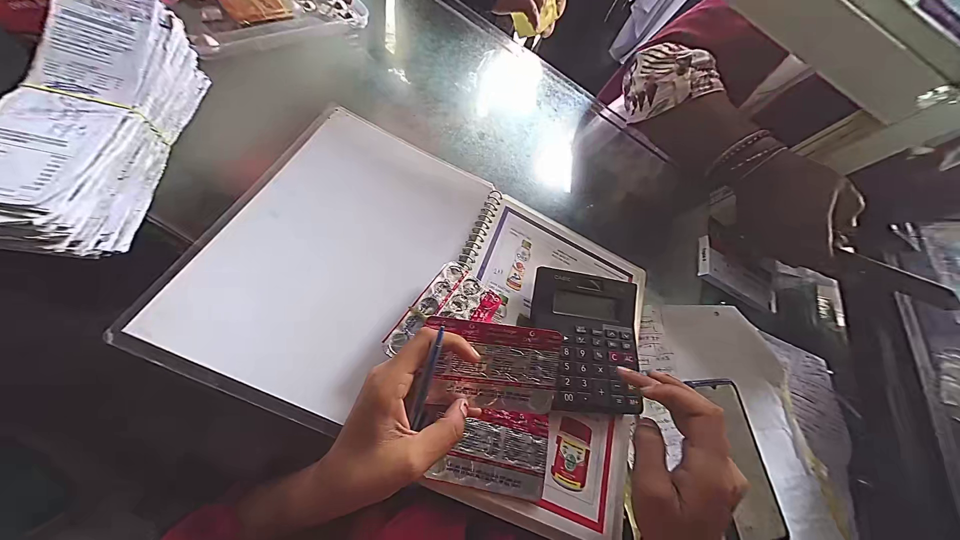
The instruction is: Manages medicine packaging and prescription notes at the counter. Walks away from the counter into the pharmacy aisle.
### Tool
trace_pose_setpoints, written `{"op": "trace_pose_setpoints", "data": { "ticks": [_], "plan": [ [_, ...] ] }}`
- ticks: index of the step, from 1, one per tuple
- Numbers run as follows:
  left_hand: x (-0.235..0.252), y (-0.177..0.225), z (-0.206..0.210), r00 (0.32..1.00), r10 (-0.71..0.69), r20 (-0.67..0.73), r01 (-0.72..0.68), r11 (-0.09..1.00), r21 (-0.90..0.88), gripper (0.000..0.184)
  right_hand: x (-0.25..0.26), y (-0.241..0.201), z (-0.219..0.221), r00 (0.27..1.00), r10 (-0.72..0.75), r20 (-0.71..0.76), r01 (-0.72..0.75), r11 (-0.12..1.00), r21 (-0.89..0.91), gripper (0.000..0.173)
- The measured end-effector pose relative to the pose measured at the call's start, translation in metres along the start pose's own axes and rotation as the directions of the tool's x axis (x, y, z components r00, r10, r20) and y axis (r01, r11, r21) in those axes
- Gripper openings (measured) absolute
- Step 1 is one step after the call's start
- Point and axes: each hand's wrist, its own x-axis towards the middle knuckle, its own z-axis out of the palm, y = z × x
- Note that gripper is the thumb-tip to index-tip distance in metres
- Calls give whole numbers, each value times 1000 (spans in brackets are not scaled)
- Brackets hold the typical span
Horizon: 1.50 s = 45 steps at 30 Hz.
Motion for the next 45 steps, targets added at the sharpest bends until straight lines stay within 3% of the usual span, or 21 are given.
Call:
{"op": "trace_pose_setpoints", "data": {
  "ticks": [5, 10, 15, 19, 24, 27, 32, 36, 41, 45],
  "plan": [
    [0, 0, 1, 1000, -6, -17, 6, 1000, -17, 40, 2, -4, 4, 1000, -11, -21, 9, 996, -84, 22],
    [-1, 1, 2, 999, -25, -30, 25, 999, -27, 40, 5, -9, 4, 998, -6, 65, 21, 973, -229, 27],
    [-1, 0, 2, 999, -16, -36, 15, 999, -35, 39, -3, -21, 0, 993, -116, 10, 117, 989, -86, 22],
    [-2, 0, 2, 999, -20, -40, 19, 1000, -24, 40, -12, -37, 13, 977, -175, 120, 189, 975, -118, 24],
    [-2, 0, 2, 999, -16, -37, 14, 999, -36, 39, -12, -31, 0, 995, -87, 48, 94, 983, -156, 28],
    [-1, -1, 2, 999, -11, -36, 10, 999, -31, 40, -11, -27, -1, 994, -41, 103, 62, 976, -208, 29],
    [-1, -1, 1, 999, -4, -32, 4, 1000, -18, 40, 5, -24, -4, 998, -47, 34, 51, 990, -135, 27],
    [-2, -2, 0, 999, 1, -39, -1, 1000, 5, 41, 18, -21, 11, 990, -35, 136, 59, 983, -175, 29],
    [-1, -4, 1, 999, 9, -43, -9, 1000, -7, 41, 8, -22, -7, 995, -31, -90, 13, 982, -188, 24],
    [-2, -2, 0, 999, 0, -39, -1, 1000, -11, 38, -2, -23, -5, 998, -30, 51, 45, 948, -314, 30]
  ]
}}
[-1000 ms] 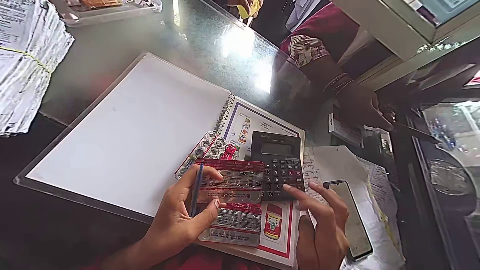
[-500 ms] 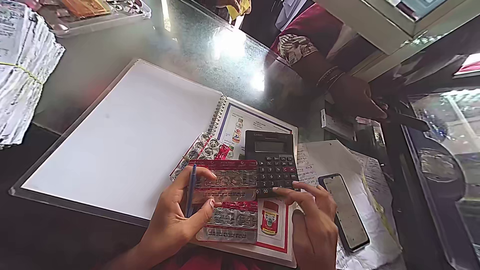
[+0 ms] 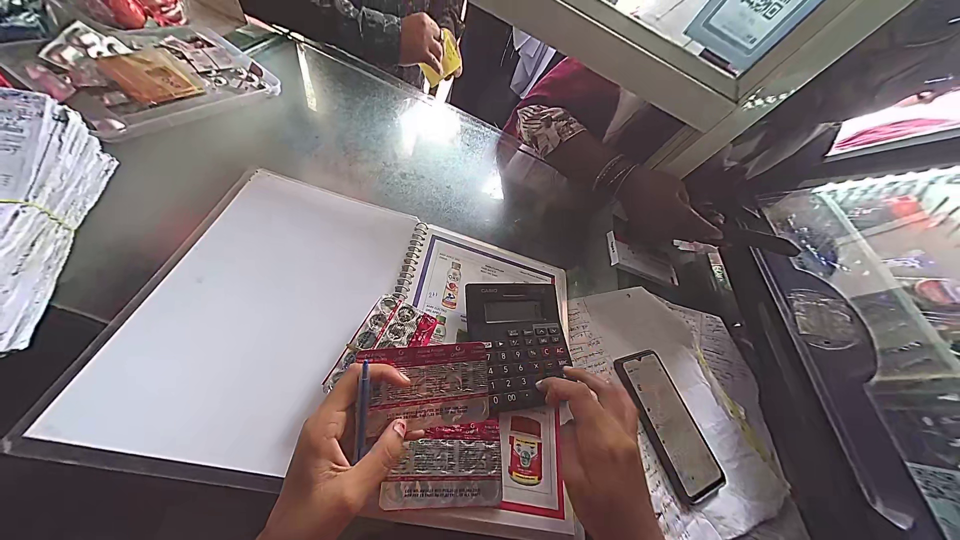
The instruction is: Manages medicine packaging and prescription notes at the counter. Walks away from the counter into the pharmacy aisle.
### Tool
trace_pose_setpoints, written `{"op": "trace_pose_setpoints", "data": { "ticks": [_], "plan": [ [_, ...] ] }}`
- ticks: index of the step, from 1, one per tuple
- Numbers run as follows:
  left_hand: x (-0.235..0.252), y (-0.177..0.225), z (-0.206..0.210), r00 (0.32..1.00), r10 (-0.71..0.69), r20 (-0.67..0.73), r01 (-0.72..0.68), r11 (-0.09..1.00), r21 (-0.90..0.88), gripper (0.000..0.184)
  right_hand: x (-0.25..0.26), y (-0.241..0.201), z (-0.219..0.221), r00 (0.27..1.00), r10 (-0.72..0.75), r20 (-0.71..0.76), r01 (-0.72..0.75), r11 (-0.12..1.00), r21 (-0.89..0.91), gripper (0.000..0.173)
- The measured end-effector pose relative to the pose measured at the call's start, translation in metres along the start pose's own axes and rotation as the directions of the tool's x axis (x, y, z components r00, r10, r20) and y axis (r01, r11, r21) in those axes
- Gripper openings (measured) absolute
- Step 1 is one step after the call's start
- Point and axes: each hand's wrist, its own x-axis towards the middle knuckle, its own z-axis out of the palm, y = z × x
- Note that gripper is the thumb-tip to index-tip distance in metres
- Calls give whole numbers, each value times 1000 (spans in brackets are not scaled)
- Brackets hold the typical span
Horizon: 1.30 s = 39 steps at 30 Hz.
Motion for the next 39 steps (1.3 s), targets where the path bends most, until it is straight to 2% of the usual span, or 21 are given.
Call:
{"op": "trace_pose_setpoints", "data": {
  "ticks": [1, 3, 5, 6, 7, 9, 10, 11, 12, 14, 16, 17, 19, 20, 22, 24, 26, 29, 34, 39],
  "plan": [
    [-1, 0, 0, 1000, 5, 6, -5, 1000, 1, 36, -1, 1, -5, 1000, -17, -10, 17, 1000, 16, 30],
    [-1, 0, 0, 998, 42, 49, -42, 999, 4, 31, -2, -2, -20, 992, -33, -119, 49, 990, 132, 23],
    [-1, 1, -2, 982, 119, 150, -127, 991, 44, 22, -1, -13, -33, 974, -110, -198, 149, 968, 200, 15],
    [-3, 3, -4, 961, 153, 231, -171, 984, 57, 18, -2, -21, -35, 970, -158, -186, 200, 952, 234, 16],
    [-4, 5, -5, 927, 187, 326, -213, 976, 43, 15, -4, -30, -35, 970, -205, -133, 234, 938, 256, 23],
    [-4, 8, -6, 799, 287, 529, -314, 949, -41, 15, -7, -44, -27, 956, -292, -15, 286, 926, 247, 35],
    [-1, 10, -5, 738, 331, 588, -363, 929, -69, 14, -8, -47, -22, 948, -319, 24, 303, 919, 253, 32],
    [1, 13, -5, 712, 348, 611, -394, 917, -62, 13, -9, -47, -19, 944, -328, 39, 307, 914, 265, 26],
    [3, 16, -7, 713, 342, 612, -407, 913, -36, 12, -9, -44, -18, 947, -318, 48, 293, 915, 279, 22],
    [-1, 27, -16, 785, 307, 538, -387, 921, 39, 15, -9, -33, -25, 972, -231, 36, 210, 930, 303, 15],
    [-5, 40, -27, 870, 328, 368, -396, 909, 127, 18, -9, -19, -35, 996, -93, -3, 88, 934, 347, 16],
    [-5, 45, -31, 899, 351, 260, -408, 888, 212, 17, -9, -12, -39, 999, -32, -6, 31, 918, 395, 18],
    [1, 47, -40, 912, 408, 47, -382, 801, 462, 18, -7, -2, -49, 996, 30, 87, -70, 862, 502, 25],
    [5, 44, -44, 908, 418, -20, -324, 732, 600, 24, -6, 1, -50, 989, 12, 145, -91, 829, 551, 28],
    [10, 43, -44, 939, 339, -65, -129, 519, 845, 55, -2, -2, -43, 970, -104, 220, -65, 762, 644, 33],
    [14, 43, -32, 981, 169, -94, 31, 339, 940, 81, 3, -15, -26, 944, -251, 214, 39, 729, 683, 28],
    [16, 37, -19, 991, 97, -92, 65, 256, 965, 84, 7, -33, -10, 926, -326, 193, 147, 780, 609, 24],
    [19, 29, -9, 994, 39, -98, 86, 239, 967, 71, 9, -48, 5, 919, -347, 186, 241, 869, 432, 23],
    [22, 26, -14, 991, 6, -135, 125, 343, 931, 66, 11, -49, 10, 887, -367, 281, 285, 912, 294, 36],
    [22, 18, -15, 981, 107, -164, 101, 441, 892, 72, 2, -55, 15, 912, -350, 213, 292, 920, 263, 33]
  ]
}}
